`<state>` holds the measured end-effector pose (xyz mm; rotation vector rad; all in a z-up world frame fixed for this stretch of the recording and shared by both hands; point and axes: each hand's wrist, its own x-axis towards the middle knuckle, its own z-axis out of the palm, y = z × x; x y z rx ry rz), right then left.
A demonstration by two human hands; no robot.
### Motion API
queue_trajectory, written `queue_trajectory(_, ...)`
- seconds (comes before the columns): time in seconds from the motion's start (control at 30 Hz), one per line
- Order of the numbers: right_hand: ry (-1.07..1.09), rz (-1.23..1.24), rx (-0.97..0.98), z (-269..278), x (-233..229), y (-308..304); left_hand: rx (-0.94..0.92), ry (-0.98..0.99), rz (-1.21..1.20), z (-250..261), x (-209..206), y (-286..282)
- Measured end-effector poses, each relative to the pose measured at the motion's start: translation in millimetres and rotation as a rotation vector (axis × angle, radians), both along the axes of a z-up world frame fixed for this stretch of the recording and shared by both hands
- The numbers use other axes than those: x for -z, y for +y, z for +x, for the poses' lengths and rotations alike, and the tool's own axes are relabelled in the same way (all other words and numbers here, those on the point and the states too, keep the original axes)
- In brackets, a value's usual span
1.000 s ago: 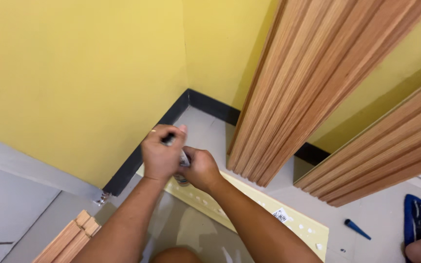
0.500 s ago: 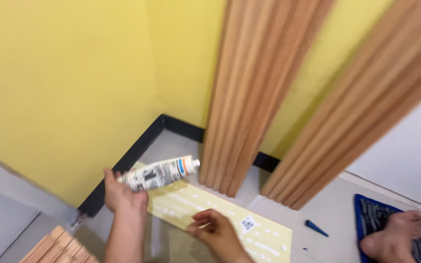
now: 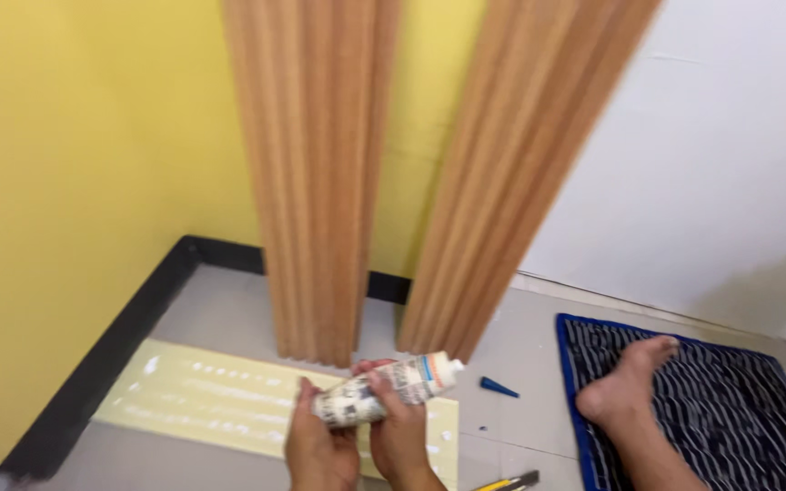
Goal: The person applies adhesive from a tube onto a light-colored flooring plank lying on the floor. They then pick up the plank and press it into place against the wall next to other installed planks.
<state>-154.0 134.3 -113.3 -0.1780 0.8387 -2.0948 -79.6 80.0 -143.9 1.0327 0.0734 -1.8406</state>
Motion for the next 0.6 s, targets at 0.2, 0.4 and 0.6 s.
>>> queue_trajectory(0.2, 0.020, 0.050, 0.202, -86.9, 8.9, 34.4, 0.362, -0.026, 0.129, -83.6, 40.8, 65.9)
queue_trajectory(0.4, 0.121, 0.362, 0.192, -140.7, 8.7, 67.2, 0.622, -0.050, 0.278, -127.5, 102.9, 98.3)
queue_trajectory(0.6, 0.152, 0.544, 0.154, -167.3, 13.4, 78.3, 0.783, -0.001, 0.241, -164.1, 172.0, 112.0)
